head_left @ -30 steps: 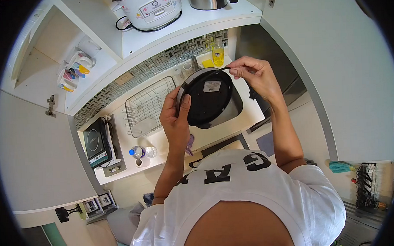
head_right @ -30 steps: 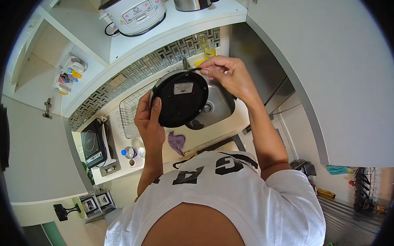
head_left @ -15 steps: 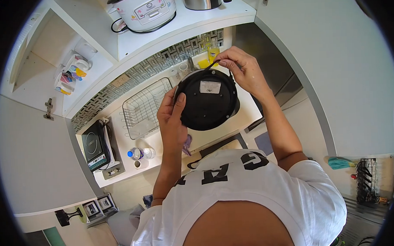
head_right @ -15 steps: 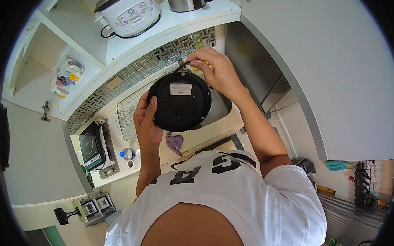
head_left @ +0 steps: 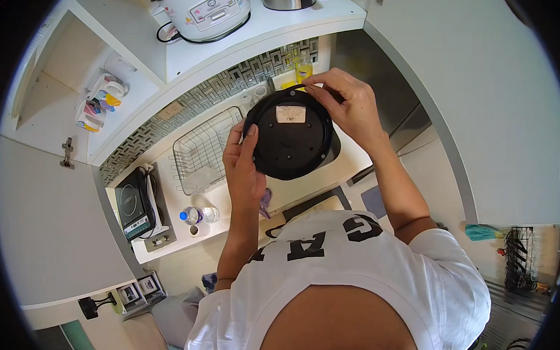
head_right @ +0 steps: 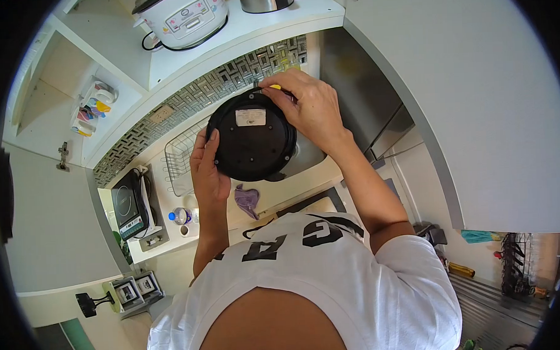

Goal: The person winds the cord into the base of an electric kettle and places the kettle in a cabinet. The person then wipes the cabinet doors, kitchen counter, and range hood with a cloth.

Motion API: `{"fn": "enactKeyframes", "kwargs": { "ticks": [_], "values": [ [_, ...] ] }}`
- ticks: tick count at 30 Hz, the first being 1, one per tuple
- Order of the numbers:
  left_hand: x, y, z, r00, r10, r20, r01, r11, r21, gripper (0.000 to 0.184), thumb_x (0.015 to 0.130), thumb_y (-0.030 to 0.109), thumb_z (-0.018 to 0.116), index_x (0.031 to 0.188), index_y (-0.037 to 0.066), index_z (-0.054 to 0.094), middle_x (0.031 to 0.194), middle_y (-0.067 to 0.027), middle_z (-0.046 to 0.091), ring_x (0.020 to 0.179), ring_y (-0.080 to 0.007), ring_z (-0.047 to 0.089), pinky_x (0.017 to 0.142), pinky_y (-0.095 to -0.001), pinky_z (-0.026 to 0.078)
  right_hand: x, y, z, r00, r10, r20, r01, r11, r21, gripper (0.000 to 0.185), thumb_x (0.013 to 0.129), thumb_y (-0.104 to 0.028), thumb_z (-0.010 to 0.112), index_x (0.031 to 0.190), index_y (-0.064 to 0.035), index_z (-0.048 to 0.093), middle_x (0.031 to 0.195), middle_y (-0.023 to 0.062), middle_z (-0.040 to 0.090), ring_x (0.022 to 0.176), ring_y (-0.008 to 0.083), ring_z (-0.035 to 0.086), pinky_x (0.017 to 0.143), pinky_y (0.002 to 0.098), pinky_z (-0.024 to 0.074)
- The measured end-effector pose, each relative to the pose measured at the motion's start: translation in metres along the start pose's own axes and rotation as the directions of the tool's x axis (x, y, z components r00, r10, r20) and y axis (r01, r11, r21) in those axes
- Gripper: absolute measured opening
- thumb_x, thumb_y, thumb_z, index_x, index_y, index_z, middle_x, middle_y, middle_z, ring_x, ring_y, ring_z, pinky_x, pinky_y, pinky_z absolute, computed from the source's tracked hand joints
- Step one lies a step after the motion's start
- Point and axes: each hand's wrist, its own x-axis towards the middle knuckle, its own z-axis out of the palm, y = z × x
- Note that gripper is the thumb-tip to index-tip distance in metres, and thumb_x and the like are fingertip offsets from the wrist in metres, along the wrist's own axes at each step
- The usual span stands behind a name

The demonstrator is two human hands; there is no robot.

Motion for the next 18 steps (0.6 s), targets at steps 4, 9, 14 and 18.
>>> {"fn": "enactKeyframes", "kwargs": {
  "ticks": [4, 9, 14, 18],
  "values": [
    [-0.001, -0.002, 0.011, 0.990, -0.140, 0.018, 0.141, 0.989, -0.044, 0.031, 0.094, 0.020, 0.056, 0.118, 0.000, 0.053, 0.113, -0.0113, 0.062, 0.099, -0.0153, 0.062, 0.088, -0.0302, 0.050, 0.009, -0.003, 0.006, 0.998, -0.013, -0.065, 0.017, 0.998, 0.063, 0.013, 0.079, -0.016, 0.069, 0.090, -0.0098, 0.069, 0.076, 0.0064, 0.062, 0.060, 0.0240, 0.059, 0.053, 0.0306, 0.0444],
    [0.012, -0.018, -0.005, 0.980, -0.196, 0.020, 0.196, 0.960, -0.198, 0.037, 0.096, 0.027, 0.052, 0.123, 0.001, 0.051, 0.118, -0.0098, 0.060, 0.103, -0.0182, 0.060, 0.091, -0.0346, 0.049, 0.005, -0.044, -0.003, 0.983, -0.183, 0.004, 0.179, 0.963, 0.200, 0.014, 0.075, -0.006, 0.072, 0.088, -0.0045, 0.069, 0.063, 0.0051, 0.053, 0.053, 0.0160, 0.048, 0.048, 0.0275, 0.0374],
    [0.021, 0.004, -0.016, 0.988, -0.128, -0.091, 0.108, 0.974, -0.197, 0.044, 0.097, 0.034, 0.048, 0.127, 0.003, 0.047, 0.123, -0.0103, 0.056, 0.111, -0.0202, 0.057, 0.096, -0.0384, 0.047, -0.021, -0.060, -0.024, 0.949, -0.222, 0.226, 0.135, 0.928, 0.347, 0.014, 0.071, -0.003, 0.071, 0.084, -0.0029, 0.068, 0.063, 0.0045, 0.053, 0.053, 0.0186, 0.050, 0.047, 0.0300, 0.0368],
    [0.037, 0.017, -0.049, 0.980, 0.030, -0.197, -0.066, 0.981, -0.183, 0.043, 0.097, 0.034, 0.047, 0.127, 0.003, 0.047, 0.123, -0.0104, 0.056, 0.110, -0.0209, 0.057, 0.096, -0.0388, 0.047, -0.033, -0.031, -0.071, 0.891, -0.172, 0.421, -0.073, 0.861, 0.504, 0.017, 0.066, 0.000, 0.073, 0.082, -0.0001, 0.065, 0.069, 0.0077, 0.060, 0.058, 0.0186, 0.056, 0.053, 0.0293, 0.0416]
  ]
}}
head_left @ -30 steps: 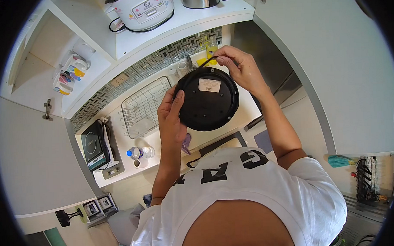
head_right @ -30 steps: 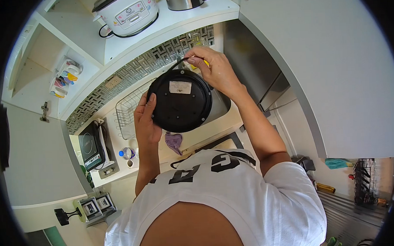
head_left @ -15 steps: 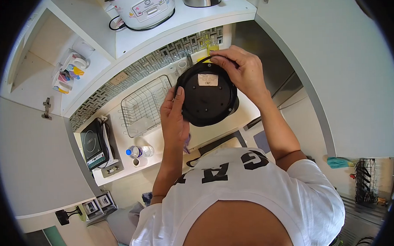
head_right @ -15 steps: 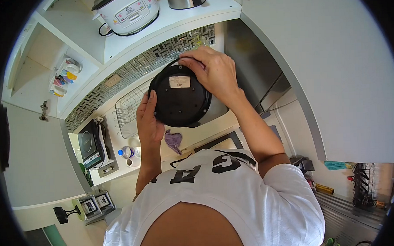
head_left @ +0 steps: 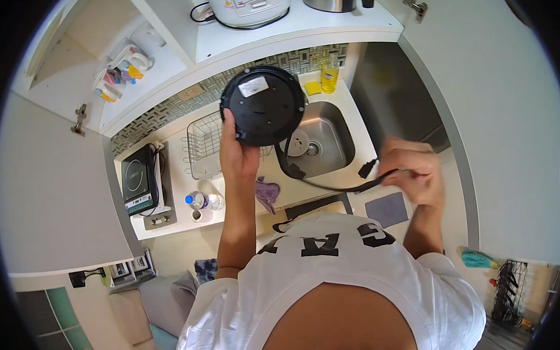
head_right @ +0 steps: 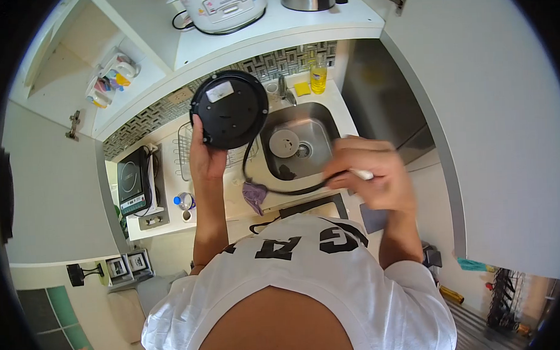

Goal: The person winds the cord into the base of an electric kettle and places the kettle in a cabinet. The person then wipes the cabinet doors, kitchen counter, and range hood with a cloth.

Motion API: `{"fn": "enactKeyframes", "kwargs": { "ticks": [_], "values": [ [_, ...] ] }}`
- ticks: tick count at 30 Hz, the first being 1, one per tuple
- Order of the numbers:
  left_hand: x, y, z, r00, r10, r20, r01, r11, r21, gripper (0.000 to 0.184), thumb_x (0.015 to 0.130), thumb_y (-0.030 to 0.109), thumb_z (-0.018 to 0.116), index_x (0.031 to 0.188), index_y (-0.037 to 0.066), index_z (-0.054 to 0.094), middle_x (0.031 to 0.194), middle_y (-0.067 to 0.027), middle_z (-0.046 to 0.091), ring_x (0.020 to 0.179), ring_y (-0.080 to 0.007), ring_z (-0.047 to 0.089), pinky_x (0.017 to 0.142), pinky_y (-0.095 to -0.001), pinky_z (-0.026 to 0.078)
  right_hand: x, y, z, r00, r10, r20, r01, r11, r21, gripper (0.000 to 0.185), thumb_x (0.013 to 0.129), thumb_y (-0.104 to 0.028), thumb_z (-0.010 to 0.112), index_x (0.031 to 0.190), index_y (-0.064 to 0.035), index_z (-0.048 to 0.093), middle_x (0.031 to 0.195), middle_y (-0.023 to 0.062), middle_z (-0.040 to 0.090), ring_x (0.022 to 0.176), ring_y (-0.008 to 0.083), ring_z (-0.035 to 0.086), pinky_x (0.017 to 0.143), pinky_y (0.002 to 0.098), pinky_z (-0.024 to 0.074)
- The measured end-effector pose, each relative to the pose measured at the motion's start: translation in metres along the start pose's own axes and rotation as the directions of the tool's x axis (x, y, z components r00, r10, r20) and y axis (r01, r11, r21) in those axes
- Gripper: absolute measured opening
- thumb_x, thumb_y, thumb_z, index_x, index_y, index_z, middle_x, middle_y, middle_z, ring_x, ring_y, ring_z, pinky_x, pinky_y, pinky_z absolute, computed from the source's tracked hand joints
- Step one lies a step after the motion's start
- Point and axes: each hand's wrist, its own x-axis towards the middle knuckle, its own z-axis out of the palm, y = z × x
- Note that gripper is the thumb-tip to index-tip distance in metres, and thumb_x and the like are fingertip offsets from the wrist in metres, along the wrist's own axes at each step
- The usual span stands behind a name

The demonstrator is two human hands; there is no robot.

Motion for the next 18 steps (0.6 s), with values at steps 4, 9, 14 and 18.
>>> {"fn": "enactKeyframes", "kwargs": {
  "ticks": [4, 9, 14, 18],
  "values": [
    [0.002, 0.027, 0.002, 0.992, 0.120, -0.043, -0.121, 0.992, -0.034, 0.042, 0.098, 0.034, 0.045, 0.128, 0.004, 0.046, 0.122, -0.0094, 0.057, 0.107, -0.0198, 0.058, 0.092, -0.0375, 0.050, -0.054, 0.047, -0.047, 0.898, 0.313, 0.308, -0.349, 0.935, 0.065, 0.025, 0.070, -0.002, 0.075, 0.092, 0.0006, 0.064, 0.073, 0.0062, 0.063, 0.067, 0.0149, 0.059, 0.063, 0.0258, 0.0454],
    [-0.017, 0.031, 0.049, 0.987, 0.160, 0.026, -0.161, 0.986, 0.049, 0.043, 0.098, 0.036, 0.045, 0.127, 0.005, 0.049, 0.122, -0.0101, 0.057, 0.109, -0.0215, 0.058, 0.095, -0.0404, 0.047, -0.023, 0.062, 0.012, 0.594, 0.441, 0.672, -0.654, 0.752, 0.084, 0.066, 0.076, -0.008, 0.075, 0.131, -0.0027, 0.040, 0.092, 0.0108, 0.065, 0.077, 0.0147, 0.061, 0.071, 0.0295, 0.0487],
    [-0.036, 0.013, 0.085, 0.969, 0.197, 0.148, -0.212, 0.973, 0.094, 0.038, 0.099, 0.025, 0.045, 0.129, 0.002, 0.044, 0.116, -0.0100, 0.059, 0.100, -0.0180, 0.061, 0.087, -0.0336, 0.052, 0.015, 0.056, 0.091, 0.891, 0.402, 0.212, -0.412, 0.519, 0.749, 0.041, 0.090, -0.016, 0.062, 0.124, 0.0002, 0.047, 0.077, 0.0076, 0.064, 0.065, 0.0127, 0.058, 0.064, 0.0257, 0.0474],
    [-0.038, 0.018, 0.078, 0.970, 0.210, 0.125, -0.224, 0.968, 0.117, 0.036, 0.098, 0.023, 0.046, 0.127, 0.001, 0.046, 0.115, -0.0108, 0.060, 0.097, -0.0165, 0.062, 0.086, -0.0314, 0.052, 0.029, 0.043, 0.055, 0.819, 0.574, -0.022, -0.434, 0.643, 0.631, 0.027, 0.096, -0.025, 0.053, 0.089, -0.0016, 0.065, 0.060, 0.0010, 0.058, 0.047, 0.0028, 0.040, 0.045, 0.0182, 0.0301]
  ]
}}
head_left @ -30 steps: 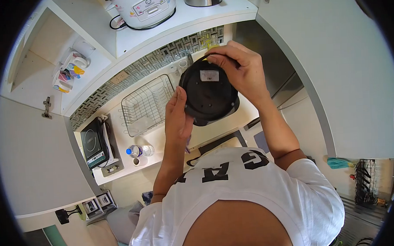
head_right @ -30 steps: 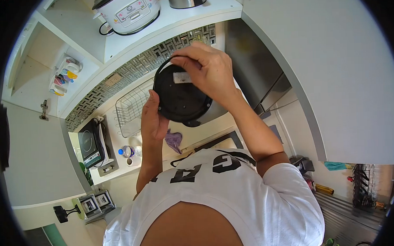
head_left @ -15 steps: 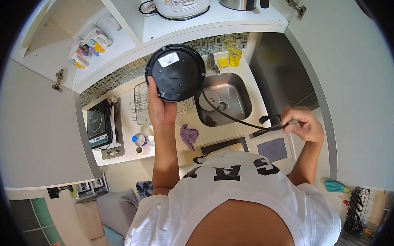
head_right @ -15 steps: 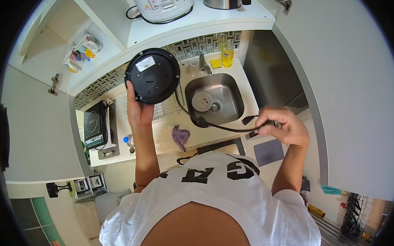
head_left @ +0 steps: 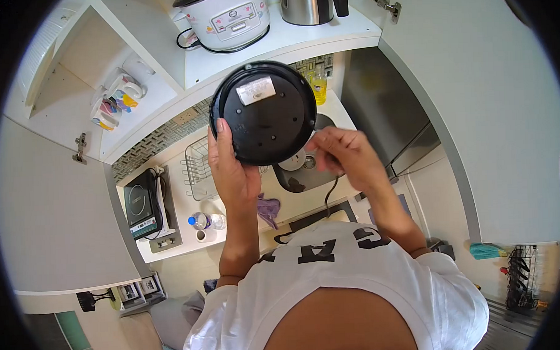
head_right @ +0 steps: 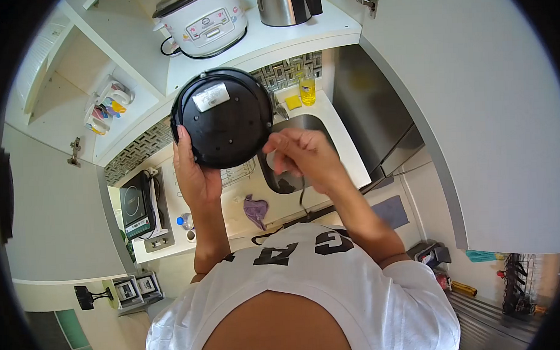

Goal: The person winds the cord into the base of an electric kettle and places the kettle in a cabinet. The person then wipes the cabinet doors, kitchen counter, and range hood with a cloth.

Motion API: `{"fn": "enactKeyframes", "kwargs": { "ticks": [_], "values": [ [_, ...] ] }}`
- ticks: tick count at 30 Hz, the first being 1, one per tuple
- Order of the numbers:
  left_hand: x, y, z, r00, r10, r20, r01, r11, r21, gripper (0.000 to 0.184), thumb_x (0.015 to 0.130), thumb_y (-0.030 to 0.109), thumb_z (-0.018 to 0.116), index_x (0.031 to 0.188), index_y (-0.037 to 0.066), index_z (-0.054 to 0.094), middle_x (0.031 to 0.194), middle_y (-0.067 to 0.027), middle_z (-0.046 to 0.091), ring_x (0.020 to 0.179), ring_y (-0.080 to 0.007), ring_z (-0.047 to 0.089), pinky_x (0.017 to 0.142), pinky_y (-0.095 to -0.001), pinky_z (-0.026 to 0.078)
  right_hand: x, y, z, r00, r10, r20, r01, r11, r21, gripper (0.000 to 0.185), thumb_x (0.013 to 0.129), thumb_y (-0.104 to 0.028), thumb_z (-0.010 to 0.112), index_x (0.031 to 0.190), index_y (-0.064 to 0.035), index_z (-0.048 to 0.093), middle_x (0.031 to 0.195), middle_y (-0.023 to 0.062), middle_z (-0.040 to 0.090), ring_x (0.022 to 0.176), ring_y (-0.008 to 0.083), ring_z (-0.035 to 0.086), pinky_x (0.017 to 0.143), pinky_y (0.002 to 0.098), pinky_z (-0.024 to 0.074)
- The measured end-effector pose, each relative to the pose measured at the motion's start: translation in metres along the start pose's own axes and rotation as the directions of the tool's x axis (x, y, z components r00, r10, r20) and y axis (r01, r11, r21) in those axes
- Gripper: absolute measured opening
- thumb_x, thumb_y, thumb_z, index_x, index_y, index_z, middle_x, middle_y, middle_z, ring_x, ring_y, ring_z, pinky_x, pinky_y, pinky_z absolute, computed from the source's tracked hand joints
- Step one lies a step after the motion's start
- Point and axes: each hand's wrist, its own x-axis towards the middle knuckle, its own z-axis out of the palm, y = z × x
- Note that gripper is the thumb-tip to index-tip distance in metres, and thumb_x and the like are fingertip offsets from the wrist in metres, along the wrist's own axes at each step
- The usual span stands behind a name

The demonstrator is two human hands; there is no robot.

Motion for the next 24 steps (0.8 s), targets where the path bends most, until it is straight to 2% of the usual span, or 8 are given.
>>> {"fn": "enactKeyframes", "kwargs": {
  "ticks": [1, 3, 7, 10, 14, 17, 19, 24],
  "values": [
    [-0.001, 0.001, -0.005, 1.000, 0.001, 0.000, -0.001, 1.000, 0.003, 0.036, 0.098, 0.023, 0.046, 0.127, 0.001, 0.046, 0.115, -0.0108, 0.060, 0.097, -0.0165, 0.062, 0.086, -0.0314, 0.052, 0.004, -0.001, -0.008, 1.000, -0.001, 0.002, 0.001, 1.000, 0.002, 0.027, 0.096, -0.025, 0.053, 0.089, -0.0016, 0.065, 0.060, 0.0010, 0.058, 0.047, 0.0028, 0.040, 0.045, 0.0182, 0.0301],
    [-0.003, 0.002, -0.014, 0.995, -0.083, 0.048, 0.083, 0.997, -0.002, 0.037, 0.097, 0.024, 0.049, 0.127, 0.002, 0.049, 0.119, -0.0113, 0.058, 0.105, -0.0199, 0.060, 0.091, -0.0361, 0.050, 0.014, -0.001, -0.023, 0.904, -0.378, -0.197, 0.360, 0.925, -0.125, 0.025, 0.095, -0.023, 0.055, 0.096, -0.0011, 0.065, 0.060, -0.0030, 0.055, 0.048, 0.0003, 0.037, 0.043, 0.0178, 0.0246],
    [-0.010, -0.007, -0.013, 0.981, -0.191, 0.039, 0.189, 0.981, 0.054, 0.037, 0.099, 0.028, 0.045, 0.123, 0.000, 0.050, 0.114, -0.0101, 0.061, 0.099, -0.0166, 0.061, 0.088, -0.0314, 0.051, 0.002, -0.056, 0.000, 0.906, -0.348, -0.243, 0.336, 0.938, -0.090, 0.022, 0.093, -0.020, 0.058, 0.100, -0.0011, 0.067, 0.060, -0.0066, 0.052, 0.050, -0.0009, 0.036, 0.045, 0.0170, 0.0217],
    [-0.003, -0.013, -0.016, 0.961, -0.273, 0.053, 0.275, 0.961, -0.039, 0.050, 0.097, 0.042, 0.043, 0.124, 0.001, 0.050, 0.115, -0.0087, 0.061, 0.101, -0.0167, 0.061, 0.088, -0.0324, 0.051, -0.016, -0.059, 0.011, 0.882, -0.471, -0.014, 0.465, 0.876, -0.130, 0.013, 0.086, -0.005, 0.061, 0.094, 0.0029, 0.067, 0.069, 0.0005, 0.061, 0.053, 0.0046, 0.045, 0.048, 0.0182, 0.0353],
    [0.005, -0.001, -0.026, 0.965, -0.262, -0.003, 0.262, 0.964, -0.036, 0.043, 0.097, 0.036, 0.047, 0.123, 0.002, 0.051, 0.115, -0.0087, 0.061, 0.100, -0.0177, 0.062, 0.086, -0.0329, 0.052, -0.034, -0.069, -0.016, 0.850, -0.442, 0.286, 0.509, 0.830, -0.227, 0.010, 0.081, 0.003, 0.059, 0.087, 0.0054, 0.067, 0.077, 0.0081, 0.066, 0.055, 0.0109, 0.053, 0.050, 0.0203, 0.0415],
    [0.020, 0.001, -0.044, 0.954, -0.261, -0.149, 0.264, 0.965, -0.005, 0.038, 0.095, 0.029, 0.054, 0.120, 0.001, 0.054, 0.113, -0.0094, 0.063, 0.100, -0.0186, 0.062, 0.086, -0.0335, 0.052, -0.038, -0.069, -0.050, 0.767, -0.463, 0.445, 0.533, 0.845, -0.041, 0.011, 0.076, 0.009, 0.057, 0.081, 0.0060, 0.066, 0.075, 0.0106, 0.067, 0.058, 0.0154, 0.057, 0.051, 0.0231, 0.0436],
    [0.022, 0.012, -0.042, 0.947, -0.285, -0.150, 0.268, 0.955, -0.126, 0.033, 0.090, 0.018, 0.059, 0.116, -0.001, 0.056, 0.111, -0.0104, 0.063, 0.101, -0.0196, 0.062, 0.089, -0.0340, 0.051, -0.035, -0.077, -0.076, 0.515, -0.363, 0.777, 0.688, 0.716, -0.122, 0.004, 0.074, 0.006, 0.064, 0.078, 0.0055, 0.066, 0.071, 0.0099, 0.065, 0.056, 0.0178, 0.059, 0.049, 0.0242, 0.0441],
    [0.028, 0.020, -0.051, 0.995, -0.075, -0.063, 0.064, 0.984, -0.169, 0.040, 0.078, -0.006, 0.062, 0.117, -0.004, 0.054, 0.114, -0.0122, 0.061, 0.105, -0.0217, 0.060, 0.099, -0.0354, 0.045, -0.047, -0.059, -0.109, 0.717, -0.269, 0.643, 0.528, 0.812, -0.248, 0.031, 0.066, -0.006, 0.078, 0.092, 0.0067, 0.065, 0.065, 0.0064, 0.062, 0.054, 0.0122, 0.057, 0.047, 0.0238, 0.0431]
  ]
}}
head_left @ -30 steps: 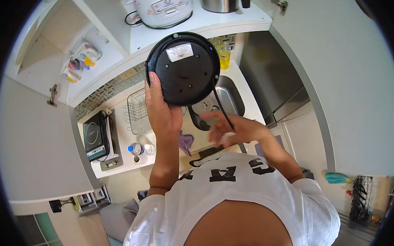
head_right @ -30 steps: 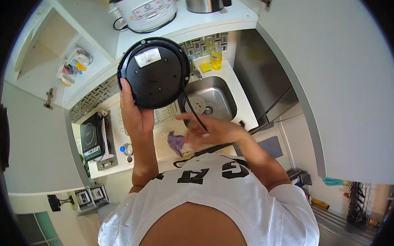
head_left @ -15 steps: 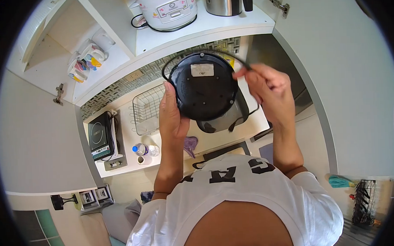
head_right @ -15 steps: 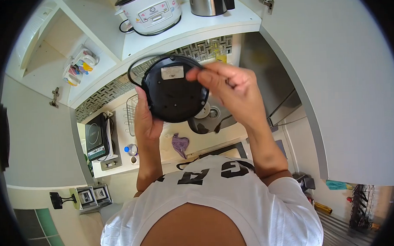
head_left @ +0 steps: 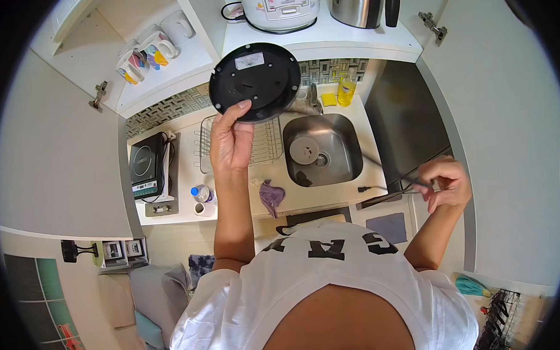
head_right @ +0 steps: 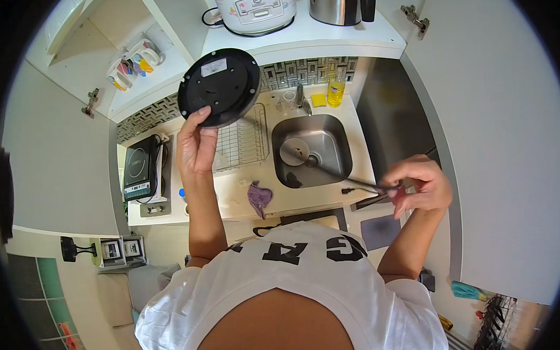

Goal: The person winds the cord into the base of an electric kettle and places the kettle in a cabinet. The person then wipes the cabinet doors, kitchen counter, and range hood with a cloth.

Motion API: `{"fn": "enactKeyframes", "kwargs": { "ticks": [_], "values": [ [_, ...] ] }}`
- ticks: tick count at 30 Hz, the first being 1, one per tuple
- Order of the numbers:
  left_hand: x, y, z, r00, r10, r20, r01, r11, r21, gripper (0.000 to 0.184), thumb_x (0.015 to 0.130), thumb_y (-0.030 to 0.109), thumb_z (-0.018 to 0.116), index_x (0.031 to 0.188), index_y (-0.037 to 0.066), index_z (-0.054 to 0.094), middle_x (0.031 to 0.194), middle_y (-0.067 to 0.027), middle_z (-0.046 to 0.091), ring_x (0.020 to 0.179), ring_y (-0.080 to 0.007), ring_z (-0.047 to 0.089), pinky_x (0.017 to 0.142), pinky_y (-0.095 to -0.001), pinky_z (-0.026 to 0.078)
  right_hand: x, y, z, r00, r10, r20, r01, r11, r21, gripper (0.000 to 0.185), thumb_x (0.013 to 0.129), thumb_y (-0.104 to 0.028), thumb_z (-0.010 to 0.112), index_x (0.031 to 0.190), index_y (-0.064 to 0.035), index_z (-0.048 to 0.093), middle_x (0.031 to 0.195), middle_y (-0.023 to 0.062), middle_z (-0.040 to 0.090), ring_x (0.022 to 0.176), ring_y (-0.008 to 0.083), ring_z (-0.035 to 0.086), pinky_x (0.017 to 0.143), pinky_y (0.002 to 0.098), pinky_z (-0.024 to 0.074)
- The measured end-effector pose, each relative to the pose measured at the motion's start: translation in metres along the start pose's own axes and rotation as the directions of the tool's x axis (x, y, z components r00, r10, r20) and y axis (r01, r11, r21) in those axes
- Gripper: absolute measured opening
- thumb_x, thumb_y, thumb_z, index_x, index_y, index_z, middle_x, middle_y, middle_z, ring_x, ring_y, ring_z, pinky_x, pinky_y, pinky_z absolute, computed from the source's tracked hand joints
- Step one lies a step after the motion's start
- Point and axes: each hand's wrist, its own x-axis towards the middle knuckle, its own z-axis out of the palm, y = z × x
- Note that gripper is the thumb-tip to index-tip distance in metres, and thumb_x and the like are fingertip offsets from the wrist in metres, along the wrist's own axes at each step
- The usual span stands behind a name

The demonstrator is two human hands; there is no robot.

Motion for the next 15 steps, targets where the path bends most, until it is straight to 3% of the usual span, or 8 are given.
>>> {"fn": "enactKeyframes", "kwargs": {
  "ticks": [1, 2, 4, 6, 7, 9, 13, 15],
  "values": [
    [0.000, 0.000, 0.003, 0.999, 0.034, 0.042, -0.036, 0.998, 0.058, 0.041, 0.077, -0.009, 0.060, 0.117, -0.005, 0.053, 0.113, -0.0116, 0.061, 0.103, -0.0206, 0.060, 0.099, -0.0334, 0.044, -0.002, -0.001, 0.001, 0.985, 0.174, -0.007, -0.173, 0.982, 0.079, 0.042, 0.063, -0.010, 0.081, 0.098, 0.0070, 0.064, 0.063, 0.0056, 0.061, 0.054, 0.0100, 0.056, 0.047, 0.0237, 0.0421],
    [-0.002, -0.001, 0.007, 0.998, 0.049, 0.042, -0.052, 0.996, 0.069, 0.042, 0.075, -0.013, 0.058, 0.117, -0.006, 0.053, 0.114, -0.0122, 0.060, 0.103, -0.0203, 0.059, 0.099, -0.0330, 0.044, 0.005, 0.006, 0.000, 0.980, 0.164, 0.112, -0.173, 0.982, 0.071, 0.056, 0.066, -0.008, 0.081, 0.113, 0.0088, 0.057, 0.061, 0.0040, 0.058, 0.054, 0.0070, 0.054, 0.049, 0.0225, 0.0402],
    [-0.002, -0.006, 0.011, 0.996, 0.053, 0.072, -0.060, 0.993, 0.106, 0.043, 0.076, -0.012, 0.058, 0.118, -0.006, 0.052, 0.114, -0.0121, 0.060, 0.103, -0.0200, 0.059, 0.098, -0.0327, 0.044, 0.028, 0.007, 0.019, 0.966, 0.252, 0.064, -0.260, 0.937, 0.231, 0.060, 0.070, -0.006, 0.079, 0.122, 0.0058, 0.051, 0.064, 0.0033, 0.059, 0.056, 0.0069, 0.054, 0.052, 0.0203, 0.0388],
    [-0.003, -0.011, 0.016, 0.993, 0.048, 0.111, -0.064, 0.987, 0.144, 0.043, 0.076, -0.012, 0.058, 0.118, -0.005, 0.052, 0.114, -0.0121, 0.060, 0.102, -0.0197, 0.059, 0.096, -0.0324, 0.045, 0.052, 0.004, 0.034, 0.902, 0.432, 0.013, -0.423, 0.878, 0.223, 0.056, 0.078, -0.005, 0.073, 0.127, 0.0006, 0.048, 0.069, 0.0009, 0.060, 0.059, 0.0061, 0.053, 0.055, 0.0186, 0.0387],
    [-0.005, -0.014, 0.020, 0.992, 0.068, 0.111, -0.085, 0.983, 0.160, 0.042, 0.077, -0.011, 0.059, 0.118, -0.005, 0.052, 0.112, -0.0119, 0.061, 0.101, -0.0195, 0.060, 0.095, -0.0323, 0.045, 0.065, 0.003, 0.041, 0.901, 0.433, -0.005, -0.421, 0.879, 0.225, 0.056, 0.078, -0.005, 0.073, 0.127, 0.0006, 0.048, 0.069, 0.0009, 0.060, 0.059, 0.0061, 0.053, 0.055, 0.0186, 0.0387],
    [-0.008, -0.018, 0.028, 0.990, 0.073, 0.124, -0.094, 0.980, 0.175, 0.041, 0.078, -0.009, 0.059, 0.118, -0.004, 0.052, 0.111, -0.0116, 0.061, 0.100, -0.0194, 0.060, 0.093, -0.0321, 0.046, 0.086, 0.004, 0.047, 0.831, 0.487, -0.268, -0.439, 0.871, 0.221, 0.044, 0.082, -0.007, 0.069, 0.122, -0.0025, 0.053, 0.074, -0.0011, 0.061, 0.062, 0.0053, 0.053, 0.057, 0.0191, 0.0390],
    [-0.012, -0.019, 0.033, 0.990, 0.103, 0.091, -0.114, 0.985, 0.126, 0.034, 0.084, 0.001, 0.060, 0.116, -0.002, 0.053, 0.109, -0.0124, 0.062, 0.100, -0.0198, 0.060, 0.092, -0.0332, 0.047, 0.096, 0.005, 0.045, 0.844, 0.375, -0.383, -0.353, 0.927, 0.131, 0.029, 0.084, -0.010, 0.068, 0.110, 0.0002, 0.060, 0.078, -0.0027, 0.062, 0.063, 0.0045, 0.052, 0.056, 0.0197, 0.0392],
    [-0.012, -0.017, 0.033, 0.996, 0.084, 0.008, -0.083, 0.996, -0.013, 0.033, 0.086, 0.005, 0.059, 0.118, -0.003, 0.053, 0.111, -0.0134, 0.062, 0.101, -0.0211, 0.060, 0.093, -0.0347, 0.046, 0.098, 0.003, 0.045, 0.823, 0.342, -0.454, -0.351, 0.934, 0.067, 0.020, 0.082, -0.014, 0.071, 0.097, -0.0023, 0.065, 0.079, 0.0010, 0.065, 0.060, 0.0058, 0.052, 0.054, 0.0216, 0.0398]
  ]
}}
